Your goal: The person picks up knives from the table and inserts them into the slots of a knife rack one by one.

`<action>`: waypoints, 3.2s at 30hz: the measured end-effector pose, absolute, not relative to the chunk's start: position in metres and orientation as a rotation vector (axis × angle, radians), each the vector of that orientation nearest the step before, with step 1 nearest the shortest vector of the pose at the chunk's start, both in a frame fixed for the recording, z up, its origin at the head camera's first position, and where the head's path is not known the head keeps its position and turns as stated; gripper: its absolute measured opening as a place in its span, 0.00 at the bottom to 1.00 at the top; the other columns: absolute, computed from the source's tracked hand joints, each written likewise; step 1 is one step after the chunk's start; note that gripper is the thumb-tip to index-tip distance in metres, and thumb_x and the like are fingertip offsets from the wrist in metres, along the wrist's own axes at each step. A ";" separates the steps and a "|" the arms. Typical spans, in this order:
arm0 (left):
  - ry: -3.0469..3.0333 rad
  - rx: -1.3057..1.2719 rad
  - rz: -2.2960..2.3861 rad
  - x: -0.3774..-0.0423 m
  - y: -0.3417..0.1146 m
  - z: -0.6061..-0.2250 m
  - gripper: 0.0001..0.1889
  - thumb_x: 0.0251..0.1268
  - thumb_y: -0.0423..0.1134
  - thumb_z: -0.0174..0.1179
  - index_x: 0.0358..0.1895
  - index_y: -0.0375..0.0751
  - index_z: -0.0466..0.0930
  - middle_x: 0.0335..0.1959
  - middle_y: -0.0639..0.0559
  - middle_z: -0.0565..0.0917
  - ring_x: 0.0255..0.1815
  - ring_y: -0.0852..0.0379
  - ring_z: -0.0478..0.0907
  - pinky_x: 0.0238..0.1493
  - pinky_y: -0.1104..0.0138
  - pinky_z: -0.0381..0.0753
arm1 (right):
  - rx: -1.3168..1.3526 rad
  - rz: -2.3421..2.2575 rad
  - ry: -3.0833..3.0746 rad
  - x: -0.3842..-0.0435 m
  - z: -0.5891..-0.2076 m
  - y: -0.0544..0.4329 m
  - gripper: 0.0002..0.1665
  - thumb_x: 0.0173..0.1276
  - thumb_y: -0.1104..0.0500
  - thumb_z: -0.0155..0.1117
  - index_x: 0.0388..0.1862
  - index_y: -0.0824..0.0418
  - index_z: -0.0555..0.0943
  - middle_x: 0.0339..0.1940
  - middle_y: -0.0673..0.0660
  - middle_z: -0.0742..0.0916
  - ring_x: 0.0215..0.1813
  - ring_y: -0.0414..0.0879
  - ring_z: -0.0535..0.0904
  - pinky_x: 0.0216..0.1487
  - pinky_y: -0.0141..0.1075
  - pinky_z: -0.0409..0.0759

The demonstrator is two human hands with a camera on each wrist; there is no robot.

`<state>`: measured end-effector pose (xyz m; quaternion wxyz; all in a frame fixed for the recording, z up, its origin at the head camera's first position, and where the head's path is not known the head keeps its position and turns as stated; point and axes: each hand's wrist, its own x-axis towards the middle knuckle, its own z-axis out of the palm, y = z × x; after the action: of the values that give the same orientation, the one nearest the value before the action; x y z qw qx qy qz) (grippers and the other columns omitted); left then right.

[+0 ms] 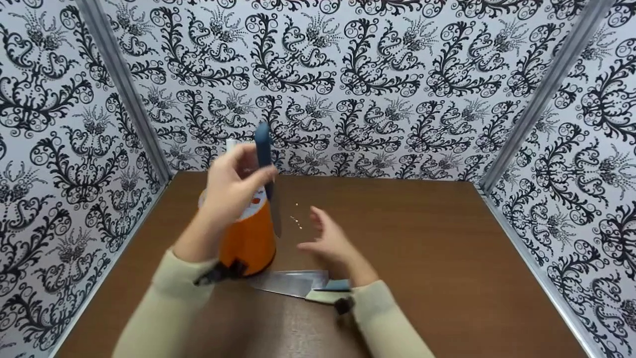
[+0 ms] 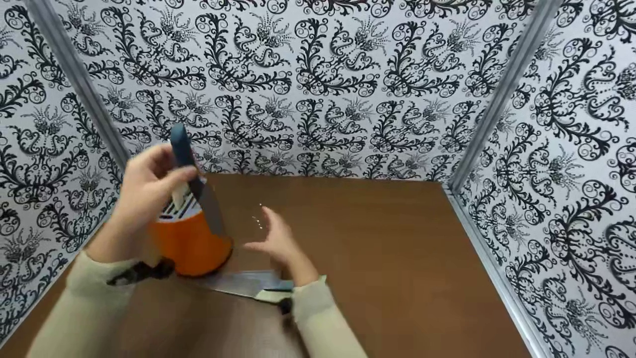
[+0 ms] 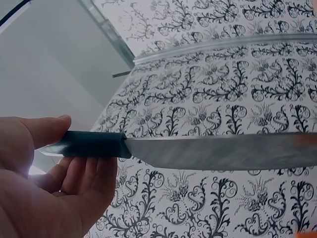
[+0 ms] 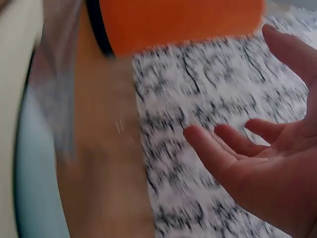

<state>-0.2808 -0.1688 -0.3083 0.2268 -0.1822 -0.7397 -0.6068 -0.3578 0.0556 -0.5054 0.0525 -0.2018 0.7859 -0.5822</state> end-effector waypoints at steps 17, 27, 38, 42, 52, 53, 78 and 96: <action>-2.086 -0.477 -1.669 -0.285 -0.226 -0.259 0.13 0.69 0.34 0.71 0.53 0.38 0.83 0.40 0.48 0.89 0.40 0.51 0.86 0.46 0.68 0.90 | -0.720 -2.020 2.319 -0.369 -0.530 -0.076 0.89 0.43 0.56 0.94 0.91 0.45 0.38 0.89 0.59 0.60 0.87 0.54 0.61 0.88 0.53 0.56; -1.881 -0.483 -1.923 -0.295 -0.251 -0.255 0.11 0.67 0.28 0.71 0.50 0.33 0.83 0.40 0.44 0.87 0.41 0.49 0.86 0.52 0.64 0.91 | -0.759 -2.058 2.473 -0.366 -0.547 -0.080 0.90 0.40 0.44 0.94 0.91 0.42 0.39 0.90 0.51 0.60 0.84 0.50 0.65 0.86 0.52 0.61; -1.717 -0.506 -2.136 -0.301 -0.267 -0.254 0.09 0.70 0.21 0.63 0.51 0.26 0.81 0.40 0.40 0.84 0.40 0.48 0.86 0.53 0.60 0.92 | -0.685 -1.992 2.597 -0.361 -0.554 -0.085 0.86 0.41 0.37 0.92 0.90 0.44 0.45 0.86 0.53 0.66 0.78 0.52 0.73 0.82 0.55 0.69; -1.696 -0.531 -2.156 -0.305 -0.276 -0.257 0.08 0.70 0.20 0.62 0.50 0.26 0.81 0.40 0.41 0.83 0.39 0.48 0.85 0.53 0.61 0.91 | -0.698 -1.982 2.600 -0.361 -0.553 -0.088 0.86 0.39 0.37 0.92 0.90 0.46 0.47 0.84 0.54 0.69 0.76 0.52 0.75 0.80 0.54 0.72; -1.578 -0.572 -2.239 -0.319 -0.289 -0.264 0.09 0.71 0.19 0.59 0.49 0.30 0.83 0.40 0.43 0.81 0.39 0.51 0.83 0.49 0.64 0.90 | -0.730 -1.995 2.573 -0.363 -0.553 -0.089 0.84 0.40 0.37 0.92 0.89 0.42 0.48 0.82 0.51 0.71 0.74 0.49 0.76 0.80 0.51 0.73; -1.594 -0.568 -2.243 -0.321 -0.289 -0.265 0.09 0.71 0.20 0.59 0.49 0.30 0.83 0.41 0.43 0.81 0.39 0.51 0.83 0.50 0.64 0.90 | -0.718 -1.990 2.579 -0.364 -0.553 -0.089 0.84 0.40 0.36 0.92 0.89 0.41 0.48 0.82 0.50 0.71 0.74 0.49 0.76 0.79 0.52 0.73; -1.891 -0.579 -2.129 -0.340 -0.280 -0.289 0.06 0.71 0.24 0.62 0.47 0.32 0.82 0.39 0.45 0.83 0.39 0.53 0.83 0.47 0.66 0.89 | -0.714 -2.016 2.536 -0.368 -0.554 -0.086 0.82 0.41 0.34 0.91 0.88 0.38 0.48 0.83 0.49 0.69 0.75 0.47 0.73 0.81 0.51 0.70; -2.140 -0.466 -1.933 -0.339 -0.289 -0.306 0.10 0.72 0.32 0.67 0.52 0.35 0.83 0.41 0.48 0.87 0.42 0.53 0.85 0.52 0.65 0.89 | -0.778 -2.050 2.477 -0.365 -0.553 -0.090 0.80 0.43 0.36 0.91 0.87 0.39 0.49 0.81 0.48 0.71 0.73 0.45 0.76 0.79 0.47 0.74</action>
<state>-0.3391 -0.2893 -0.3058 0.1100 -0.1587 -0.7281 -0.6577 -0.3650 -0.0899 -0.5528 -0.0833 -0.2345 0.7461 -0.6175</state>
